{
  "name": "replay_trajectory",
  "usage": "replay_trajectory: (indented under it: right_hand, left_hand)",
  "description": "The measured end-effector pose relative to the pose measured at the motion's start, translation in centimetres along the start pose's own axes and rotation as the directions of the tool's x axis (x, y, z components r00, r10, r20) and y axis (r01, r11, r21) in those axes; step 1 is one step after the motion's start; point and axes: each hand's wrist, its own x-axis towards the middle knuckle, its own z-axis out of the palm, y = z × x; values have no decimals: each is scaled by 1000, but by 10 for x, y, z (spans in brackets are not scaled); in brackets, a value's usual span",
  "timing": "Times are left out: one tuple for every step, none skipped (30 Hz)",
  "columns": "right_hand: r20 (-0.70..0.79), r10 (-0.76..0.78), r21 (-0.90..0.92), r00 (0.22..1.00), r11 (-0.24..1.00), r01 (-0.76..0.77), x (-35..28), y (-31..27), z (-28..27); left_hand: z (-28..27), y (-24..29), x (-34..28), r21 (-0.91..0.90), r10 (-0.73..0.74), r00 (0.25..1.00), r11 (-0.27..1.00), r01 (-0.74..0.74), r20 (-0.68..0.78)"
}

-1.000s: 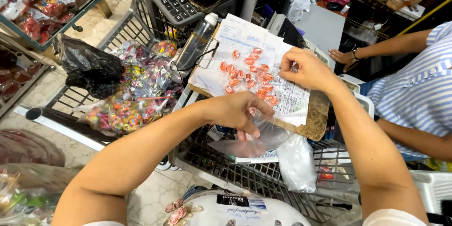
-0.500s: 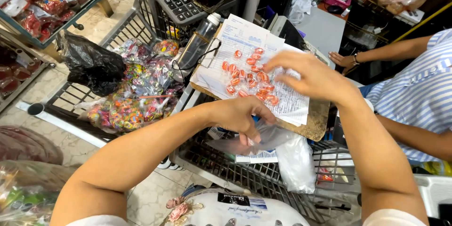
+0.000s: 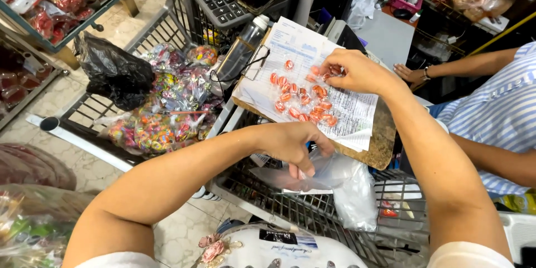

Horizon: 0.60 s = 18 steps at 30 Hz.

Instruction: Bagging small orange candies into clear plastic bags from a clipboard

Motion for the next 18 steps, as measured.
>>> replay_trajectory:
  right_hand:
    - [-18,19,14,1000,1000,-18,-2,1,0]
    - [-37,38,29,999,999,-37,-3,2,0]
    - [-41,43,32,998,999,-42,-6,2,-1]
    - [-51,50,3,997,999,-50,-10,3,-3]
    - [-62,57,-26,996,998,-59,-13,3,-4]
    - [-63,63,-25,996,998,-64,-19,-2,-9]
    - [-67,89,57,994,995,-85,-24,-7,-14]
    - [-68,115,137,991,985,-104,-29,-12,-20]
    - [-69,118,137,991,985,-108,-34,-13,-22]
    - [-81,151,195,985,972,-133,-39,-13,-24]
    - [-92,185,253,978,955,-157,-44,-14,-26]
    - [-94,186,251,978,955,-158,-49,-14,-27]
    - [-105,198,319,975,935,-156,-54,-14,-28]
    - [-115,209,385,971,911,-151,-58,-14,-29]
    - [-117,209,383,971,912,-150,-62,-20,-32]
    - [-118,207,405,971,903,-143,-66,-26,-33]
    - [-119,205,427,972,894,-136,-70,-32,-35]
    - [-117,207,429,971,893,-139,-72,-33,-35]
  left_hand:
    - [0,0,0,11,2,1000,1000,-2,-6]
    - [0,0,0,24,3,1000,1000,-2,-10]
    - [-1,0,0,27,0,1000,1000,1,-5]
    - [-1,1,0,30,-7,1000,1000,7,1]
    - [-1,1,0,32,-13,1000,999,13,6]
    - [0,6,-2,33,-15,1000,999,14,11]
    - [1,11,-4,48,-29,1000,998,29,3]
    - [2,17,-6,64,-41,999,997,42,-6]
    - [2,14,-4,64,-41,999,997,41,-2]
    - [1,11,-3,65,-42,999,997,42,-6]
    - [0,9,-1,67,-43,999,997,44,-10]
    - [2,9,-2,69,-42,999,997,42,-8]
    - [3,9,-3,51,-29,999,998,30,-26]
    - [4,9,-4,35,-16,999,999,17,-45]
    - [3,12,-5,37,-13,999,999,15,-45]
    - [3,14,-7,29,-5,998,1000,6,-55]
    - [4,15,-8,21,4,998,1000,-3,-65]
    - [3,14,-8,19,3,998,1000,-2,-63]
